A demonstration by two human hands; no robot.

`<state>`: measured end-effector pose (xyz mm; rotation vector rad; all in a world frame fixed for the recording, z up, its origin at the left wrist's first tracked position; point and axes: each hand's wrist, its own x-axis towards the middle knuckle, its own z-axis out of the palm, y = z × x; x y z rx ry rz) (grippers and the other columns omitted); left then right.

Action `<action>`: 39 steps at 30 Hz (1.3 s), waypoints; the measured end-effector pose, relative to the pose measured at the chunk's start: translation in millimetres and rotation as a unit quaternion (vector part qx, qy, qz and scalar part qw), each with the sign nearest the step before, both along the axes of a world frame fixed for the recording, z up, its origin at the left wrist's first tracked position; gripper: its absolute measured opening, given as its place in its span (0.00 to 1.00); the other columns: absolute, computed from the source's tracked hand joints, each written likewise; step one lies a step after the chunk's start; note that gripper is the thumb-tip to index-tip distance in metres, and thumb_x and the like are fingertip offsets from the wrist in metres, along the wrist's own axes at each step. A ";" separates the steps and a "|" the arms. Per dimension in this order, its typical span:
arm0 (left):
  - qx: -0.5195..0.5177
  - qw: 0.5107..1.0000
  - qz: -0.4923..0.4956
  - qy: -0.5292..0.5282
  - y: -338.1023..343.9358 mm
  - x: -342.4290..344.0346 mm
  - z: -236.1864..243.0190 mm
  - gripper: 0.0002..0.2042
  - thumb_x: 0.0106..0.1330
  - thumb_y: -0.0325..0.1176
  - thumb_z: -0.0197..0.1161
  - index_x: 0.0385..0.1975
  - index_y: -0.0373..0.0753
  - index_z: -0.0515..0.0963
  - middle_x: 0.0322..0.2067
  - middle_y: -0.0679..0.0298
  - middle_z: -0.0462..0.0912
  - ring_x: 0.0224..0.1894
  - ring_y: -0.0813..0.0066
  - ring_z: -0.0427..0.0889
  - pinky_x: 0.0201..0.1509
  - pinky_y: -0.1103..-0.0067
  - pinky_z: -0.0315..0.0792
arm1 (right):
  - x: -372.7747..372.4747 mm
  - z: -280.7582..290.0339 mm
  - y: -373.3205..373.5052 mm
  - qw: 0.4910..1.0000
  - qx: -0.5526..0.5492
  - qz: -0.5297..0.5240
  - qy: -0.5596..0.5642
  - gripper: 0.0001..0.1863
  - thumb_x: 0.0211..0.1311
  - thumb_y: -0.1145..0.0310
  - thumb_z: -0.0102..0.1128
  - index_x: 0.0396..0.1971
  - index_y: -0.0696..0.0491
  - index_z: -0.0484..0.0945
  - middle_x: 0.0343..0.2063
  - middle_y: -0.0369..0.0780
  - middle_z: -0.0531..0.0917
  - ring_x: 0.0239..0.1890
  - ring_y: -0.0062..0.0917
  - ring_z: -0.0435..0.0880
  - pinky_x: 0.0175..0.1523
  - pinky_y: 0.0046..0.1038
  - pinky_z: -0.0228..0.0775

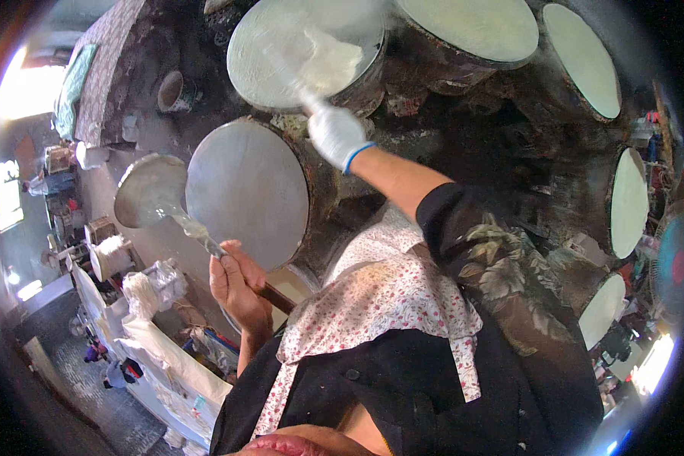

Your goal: The person ladles batter onto several round hot plates and spreads it into thin crepes using a wooden spreader. They flip and remove cooked crepes, stacking them nearby while continuing to cook new ones.

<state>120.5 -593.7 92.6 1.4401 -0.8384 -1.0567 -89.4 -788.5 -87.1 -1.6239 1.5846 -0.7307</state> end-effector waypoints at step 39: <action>0.067 0.997 0.038 0.029 -66.7 -164.4 1.0 0.10 0.84 0.31 0.49 0.38 0.35 0.73 0.19 0.72 0.64 0.18 0.86 0.60 0.20 0.83 0.54 | -183.9 1.2 -82.9 0.999 -0.030 0.044 -0.013 0.24 0.75 0.57 0.55 0.69 0.29 0.75 0.58 0.42 0.85 0.50 0.42 0.89 0.56 0.37 0.82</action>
